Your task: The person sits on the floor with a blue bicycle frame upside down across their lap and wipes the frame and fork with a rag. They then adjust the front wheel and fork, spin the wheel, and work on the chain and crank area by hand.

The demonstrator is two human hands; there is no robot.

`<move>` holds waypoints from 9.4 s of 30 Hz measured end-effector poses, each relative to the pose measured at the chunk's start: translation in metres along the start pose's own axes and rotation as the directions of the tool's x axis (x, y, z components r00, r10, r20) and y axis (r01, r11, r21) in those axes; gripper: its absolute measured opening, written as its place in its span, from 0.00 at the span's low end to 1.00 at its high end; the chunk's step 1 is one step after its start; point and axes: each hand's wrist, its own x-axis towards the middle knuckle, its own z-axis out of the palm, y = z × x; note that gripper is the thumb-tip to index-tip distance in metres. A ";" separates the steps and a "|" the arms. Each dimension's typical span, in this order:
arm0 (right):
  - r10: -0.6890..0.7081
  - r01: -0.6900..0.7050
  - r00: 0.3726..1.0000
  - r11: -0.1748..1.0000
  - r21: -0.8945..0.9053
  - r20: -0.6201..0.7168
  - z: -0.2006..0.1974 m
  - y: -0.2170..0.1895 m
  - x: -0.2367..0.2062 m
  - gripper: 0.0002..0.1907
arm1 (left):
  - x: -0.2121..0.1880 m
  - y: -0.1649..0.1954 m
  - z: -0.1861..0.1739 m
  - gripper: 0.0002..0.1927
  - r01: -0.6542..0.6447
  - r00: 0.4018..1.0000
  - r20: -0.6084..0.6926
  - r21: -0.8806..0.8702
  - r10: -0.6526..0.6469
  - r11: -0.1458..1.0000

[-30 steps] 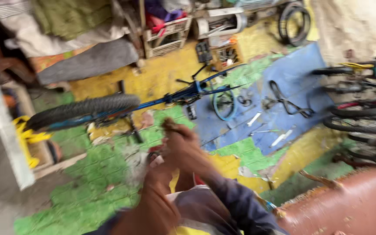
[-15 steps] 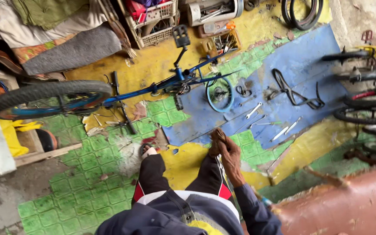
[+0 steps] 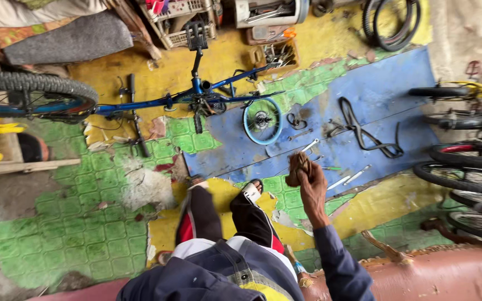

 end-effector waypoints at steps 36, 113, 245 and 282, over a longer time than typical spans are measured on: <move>0.209 -0.321 0.911 0.901 0.291 0.356 0.134 0.039 0.174 0.11 | -0.109 -0.123 -0.425 0.06 0.515 0.124 -0.990 0.001 -0.073 0.857; -0.597 0.934 0.069 -0.242 -0.262 0.799 0.365 0.347 0.415 0.18 | -0.316 -0.354 -0.824 0.14 0.781 0.434 -0.471 0.622 0.768 -0.060; -0.182 -0.576 0.470 0.678 0.456 0.864 0.225 0.447 0.529 0.26 | -0.243 -0.368 -0.807 0.08 0.492 0.821 -0.108 0.633 0.560 -0.598; -0.318 0.949 0.307 0.037 -0.312 0.897 0.333 0.327 0.442 0.09 | -0.307 -0.356 -0.817 0.16 0.730 0.451 -0.321 0.670 0.833 -0.136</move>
